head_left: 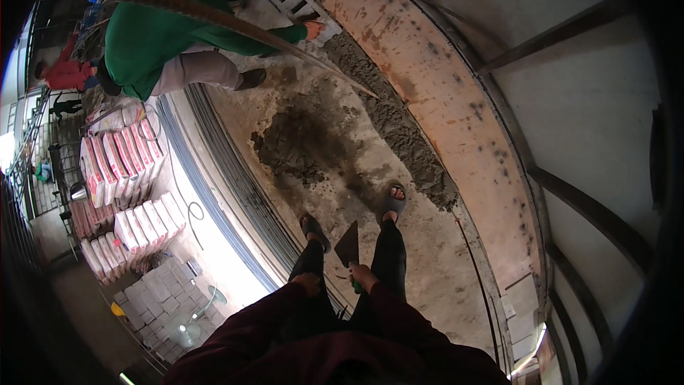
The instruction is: The person scoops wet cement from the floor using a trowel and spreads it onto a row of hollow concrete blocks. They then use their hands to adjust the blocks and ensure they are properly seated in the mortar. The process involves repetitive scooping, spreading, and block placement.
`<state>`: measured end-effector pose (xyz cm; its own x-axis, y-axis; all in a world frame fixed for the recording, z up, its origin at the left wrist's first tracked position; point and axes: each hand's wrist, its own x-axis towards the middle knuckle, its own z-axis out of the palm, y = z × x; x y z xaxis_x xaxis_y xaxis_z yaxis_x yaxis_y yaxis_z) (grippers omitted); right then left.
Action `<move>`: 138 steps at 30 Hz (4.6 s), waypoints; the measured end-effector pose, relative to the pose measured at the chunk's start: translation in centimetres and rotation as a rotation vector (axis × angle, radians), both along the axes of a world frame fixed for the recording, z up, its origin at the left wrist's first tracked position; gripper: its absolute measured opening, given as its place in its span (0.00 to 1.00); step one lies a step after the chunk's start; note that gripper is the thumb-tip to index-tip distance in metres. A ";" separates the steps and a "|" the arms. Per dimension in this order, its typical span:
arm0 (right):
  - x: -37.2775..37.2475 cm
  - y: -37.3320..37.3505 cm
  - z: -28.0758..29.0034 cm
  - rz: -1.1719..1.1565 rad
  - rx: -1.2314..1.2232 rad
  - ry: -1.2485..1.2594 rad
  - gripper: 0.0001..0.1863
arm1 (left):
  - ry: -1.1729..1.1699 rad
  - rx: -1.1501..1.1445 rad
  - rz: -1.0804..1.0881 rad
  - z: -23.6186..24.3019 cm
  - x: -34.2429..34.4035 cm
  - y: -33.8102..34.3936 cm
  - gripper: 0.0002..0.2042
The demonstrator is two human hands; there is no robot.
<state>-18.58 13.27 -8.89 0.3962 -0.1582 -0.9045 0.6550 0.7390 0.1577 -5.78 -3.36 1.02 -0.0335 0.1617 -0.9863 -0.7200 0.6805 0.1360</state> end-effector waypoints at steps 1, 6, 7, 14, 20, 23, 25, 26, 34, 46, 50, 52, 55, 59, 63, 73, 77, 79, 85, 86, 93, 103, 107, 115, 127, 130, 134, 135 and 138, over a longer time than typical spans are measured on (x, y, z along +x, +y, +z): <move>-0.2 -0.2 0.2 0.021 0.001 -0.010 0.22 | -0.014 0.001 0.017 0.1 -0.1 -0.2 0.20; -1.8 -1.3 1.8 0.032 0.044 -0.039 0.19 | -0.005 -0.023 0.038 0.7 -0.6 -0.4 0.20; -1.9 -1.6 2.0 0.042 0.033 -0.034 0.19 | 0.002 -0.017 0.021 0.5 -0.1 -0.3 0.19; -2.5 -2.1 2.2 0.066 0.044 -0.038 0.21 | 0.027 -0.023 0.058 -0.1 0.5 -0.1 0.19; -2.9 -2.7 2.8 0.054 0.023 -0.040 0.22 | 0.037 -0.042 0.092 -0.9 2.2 0.2 0.19; -2.6 -2.0 2.0 0.051 0.005 -0.020 0.22 | -0.005 -0.040 0.054 0.1 0.2 0.2 0.19; -2.4 -1.8 1.7 0.032 0.000 -0.021 0.21 | -0.003 -0.062 0.055 0.5 0.1 0.3 0.19; -2.2 -2.1 1.8 0.015 0.004 -0.028 0.21 | 0.026 -0.086 0.074 0.1 1.3 0.3 0.19; -2.3 -2.8 0.8 0.069 0.027 -0.021 0.22 | 0.034 -0.057 0.073 -1.7 2.1 0.9 0.20; 1.4 -4.0 0.6 0.229 -0.014 0.055 0.25 | 0.089 -0.135 0.240 -4.8 10.7 1.5 0.22; 3.9 -4.3 -1.2 0.254 0.048 0.080 0.28 | 0.161 -0.186 0.359 -6.2 15.5 2.0 0.19; 4.5 -4.5 -2.4 0.283 0.074 0.129 0.28 | 0.208 -0.214 0.404 -7.0 17.3 1.9 0.18; 5.2 -5.0 -5.3 0.351 0.090 0.223 0.25 | 0.145 -0.103 0.444 -8.1 18.3 0.7 0.20; 6.1 -7.7 -9.6 0.459 0.061 0.323 0.22 | 0.196 -0.105 0.553 -10.6 20.7 -0.1 0.19; 5.8 -10.0 -16.5 0.663 -0.045 0.466 0.24 | 0.305 -0.044 0.658 -15.5 19.8 -0.3 0.17; 7.4 -25.7 -19.7 0.834 -0.267 0.579 0.23 | 0.592 0.107 0.855 -22.1 12.5 0.2 0.14; 7.2 -28.4 -19.5 0.872 -0.298 0.733 0.25 | 0.657 0.117 0.881 -23.7 13.2 0.4 0.13; 7.0 -28.5 -20.3 0.859 -0.285 0.786 0.26 | 0.669 0.078 0.828 -24.1 13.2 0.0 0.13; 4.5 -30.4 -22.1 0.905 -0.295 0.866 0.27 | 0.796 0.061 1.038 -23.9 11.7 -0.8 0.10; 4.2 -30.9 -22.3 0.944 -0.321 0.888 0.27 | 0.791 0.079 1.036 -23.8 11.5 -0.8 0.10; 3.8 -37.0 -21.6 1.005 -0.406 0.893 0.26 | 0.771 0.156 0.952 -23.1 10.6 -1.8 0.14; 4.2 -45.8 -21.3 1.342 -0.643 1.155 0.29 | 0.789 0.176 0.956 -23.6 9.5 -1.8 0.14; 5.4 -46.6 -23.9 1.447 -0.573 1.111 0.28 | 0.885 0.041 1.064 -24.0 9.7 -0.9 0.10; -2.9 -33.7 -30.7 2.372 -1.132 0.541 0.21 | 0.930 0.106 0.991 -23.1 7.7 -2.1 0.11; 7.7 -43.8 -21.1 1.702 -0.729 0.999 0.31 | 0.848 0.100 1.017 -23.7 9.1 -0.9 0.12; 8.1 -39.4 -28.3 1.812 -0.655 0.886 0.32 | 0.850 0.135 0.998 -23.2 8.6 -1.7 0.13; 8.7 -36.3 -29.4 1.717 -0.540 0.806 0.30 | 0.790 0.175 0.947 -24.0 9.4 -1.0 0.13; 8.8 -34.6 -29.0 1.665 -0.584 0.849 0.29 | 0.787 0.194 0.936 -24.1 9.7 -0.5 0.13; 8.1 -27.3 -28.0 1.379 -0.635 0.969 0.26 | 0.744 0.367 0.858 -23.3 9.8 -0.3 0.14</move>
